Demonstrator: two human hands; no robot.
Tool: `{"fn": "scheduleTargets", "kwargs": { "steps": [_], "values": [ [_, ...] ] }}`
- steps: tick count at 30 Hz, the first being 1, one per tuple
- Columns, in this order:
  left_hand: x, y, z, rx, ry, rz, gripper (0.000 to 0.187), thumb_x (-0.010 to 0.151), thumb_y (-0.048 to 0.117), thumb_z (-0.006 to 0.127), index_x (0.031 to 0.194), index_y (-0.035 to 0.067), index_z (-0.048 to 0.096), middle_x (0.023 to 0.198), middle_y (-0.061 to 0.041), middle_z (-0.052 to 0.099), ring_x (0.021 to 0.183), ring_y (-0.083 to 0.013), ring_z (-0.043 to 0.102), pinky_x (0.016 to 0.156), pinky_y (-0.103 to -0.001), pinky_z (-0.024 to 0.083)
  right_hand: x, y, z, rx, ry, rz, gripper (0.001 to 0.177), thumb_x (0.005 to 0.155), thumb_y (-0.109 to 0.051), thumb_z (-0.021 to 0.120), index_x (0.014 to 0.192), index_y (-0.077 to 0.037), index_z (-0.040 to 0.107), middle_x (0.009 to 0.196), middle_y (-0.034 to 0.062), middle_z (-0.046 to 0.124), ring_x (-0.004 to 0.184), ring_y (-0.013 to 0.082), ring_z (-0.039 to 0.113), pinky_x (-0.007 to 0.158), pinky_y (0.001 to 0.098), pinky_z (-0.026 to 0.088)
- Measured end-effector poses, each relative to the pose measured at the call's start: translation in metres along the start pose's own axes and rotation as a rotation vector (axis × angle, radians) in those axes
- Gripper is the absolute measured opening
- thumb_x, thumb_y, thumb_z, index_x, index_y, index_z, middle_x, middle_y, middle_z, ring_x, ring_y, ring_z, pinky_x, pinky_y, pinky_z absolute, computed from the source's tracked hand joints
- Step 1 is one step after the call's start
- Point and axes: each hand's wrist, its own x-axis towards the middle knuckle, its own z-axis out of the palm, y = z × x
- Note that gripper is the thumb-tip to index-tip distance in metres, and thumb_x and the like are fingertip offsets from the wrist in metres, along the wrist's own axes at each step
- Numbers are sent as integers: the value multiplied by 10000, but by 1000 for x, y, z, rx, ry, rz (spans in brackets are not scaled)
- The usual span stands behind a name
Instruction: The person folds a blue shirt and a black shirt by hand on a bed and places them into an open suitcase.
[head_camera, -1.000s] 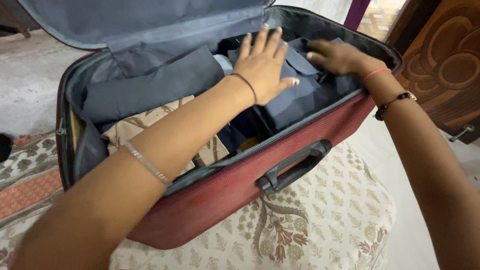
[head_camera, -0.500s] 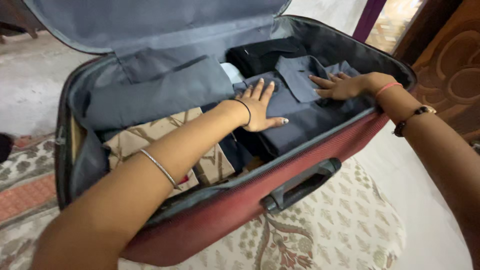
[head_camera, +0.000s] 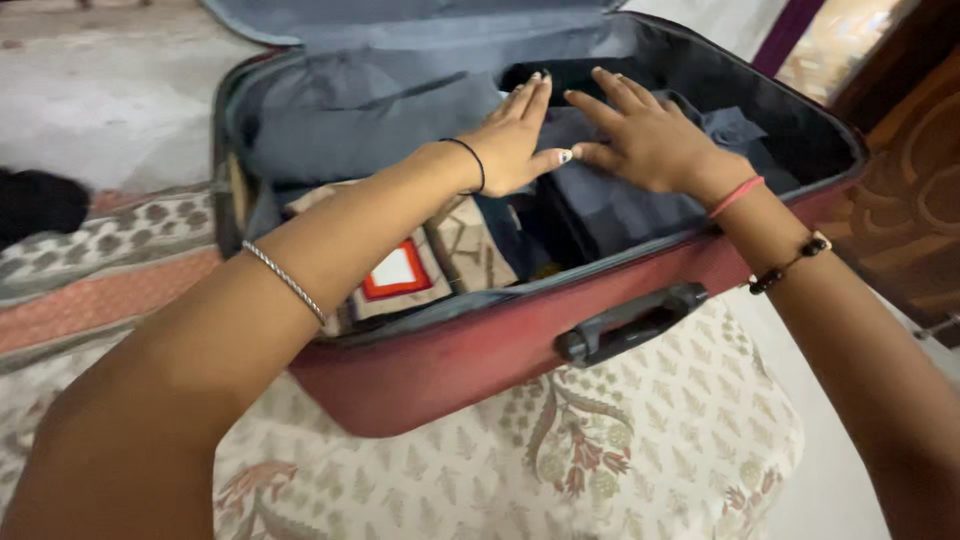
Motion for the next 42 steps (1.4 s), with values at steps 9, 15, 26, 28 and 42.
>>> {"fn": "scheduleTargets", "kwargs": {
  "steps": [9,15,26,28,42],
  "values": [
    [-117,8,-68,129,149,46,912,1056,485,553,1574,-108,92,1660,-308,124,1560,-418,132,1270,-459,165,19,-108,-31,103,196,-287,703,1065,-456,518,1596,-41,317,1655,259,308,1500,449,344,1148,599,365],
    [-224,-11,-119,185,206,13,883,1074,518,546,1574,-109,176,1661,-300,198,1559,-426,154,1276,-461,174,22,-199,-56,91,243,-434,740,1042,-420,527,1617,-4,318,1634,292,307,1480,474,333,1125,598,350],
    [-421,-22,-208,364,146,-206,895,1073,576,492,1586,-85,173,1661,-284,202,1556,-431,128,1267,-479,172,54,-381,-82,157,296,-606,700,1056,-360,563,1601,13,334,1638,282,330,1492,465,330,1177,565,316],
    [-454,-30,-216,410,129,-242,886,1066,565,490,1583,-83,178,1657,-283,206,1553,-434,112,1259,-482,165,66,-410,-74,165,332,-668,710,1037,-337,572,1606,11,329,1649,287,314,1494,461,334,1177,558,317],
    [-624,-131,-194,438,107,-490,824,1024,468,533,1558,-96,258,1637,-278,282,1550,-442,152,1248,-509,176,136,-594,0,230,185,-796,750,1017,-458,562,1598,-76,281,1653,205,263,1497,414,290,1208,521,285]
  ]
}}
